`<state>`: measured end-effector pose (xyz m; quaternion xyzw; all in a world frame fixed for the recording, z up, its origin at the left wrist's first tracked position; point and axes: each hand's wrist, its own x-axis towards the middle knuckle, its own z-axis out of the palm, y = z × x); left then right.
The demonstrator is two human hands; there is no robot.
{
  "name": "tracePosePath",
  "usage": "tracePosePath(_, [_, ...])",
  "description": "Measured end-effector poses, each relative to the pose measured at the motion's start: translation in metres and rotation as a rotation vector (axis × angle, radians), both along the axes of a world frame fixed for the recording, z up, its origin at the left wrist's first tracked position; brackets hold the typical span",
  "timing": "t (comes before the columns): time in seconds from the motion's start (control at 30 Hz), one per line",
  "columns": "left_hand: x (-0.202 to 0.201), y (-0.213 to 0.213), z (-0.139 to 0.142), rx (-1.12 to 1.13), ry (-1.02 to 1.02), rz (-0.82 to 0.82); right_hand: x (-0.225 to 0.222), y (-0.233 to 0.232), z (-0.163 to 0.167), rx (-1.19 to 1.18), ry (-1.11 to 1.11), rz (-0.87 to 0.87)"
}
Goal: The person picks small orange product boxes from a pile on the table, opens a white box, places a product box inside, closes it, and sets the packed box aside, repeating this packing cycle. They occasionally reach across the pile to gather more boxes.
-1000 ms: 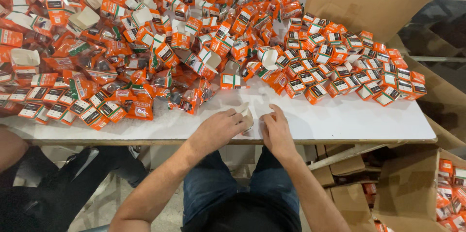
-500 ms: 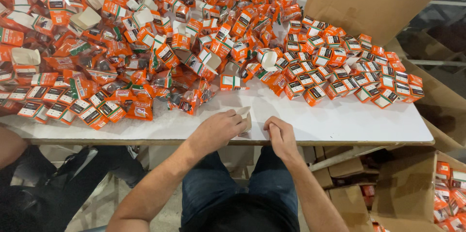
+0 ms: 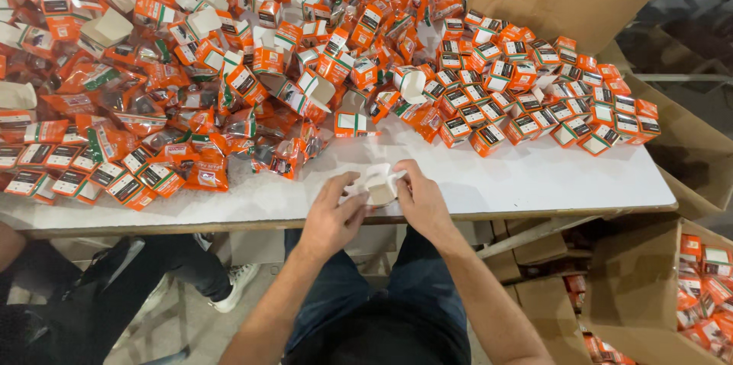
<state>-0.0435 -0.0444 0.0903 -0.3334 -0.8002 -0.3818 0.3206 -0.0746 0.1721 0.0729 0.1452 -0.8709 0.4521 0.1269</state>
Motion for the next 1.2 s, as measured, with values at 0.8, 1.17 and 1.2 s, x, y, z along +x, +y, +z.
tracePosePath(0.8, [-0.016,0.012,-0.011,0.117,-0.347,-0.128,0.035,0.005,0.021,0.242,0.467,-0.1])
tracePosePath(1.17, [-0.022,0.016,-0.021,0.071,-0.286,-0.08,0.029,-0.008,0.052,0.469,0.386,0.244])
tracePosePath(1.2, [-0.022,0.017,-0.021,0.064,-0.234,-0.065,0.025,-0.006,0.05,0.414,0.37,0.227])
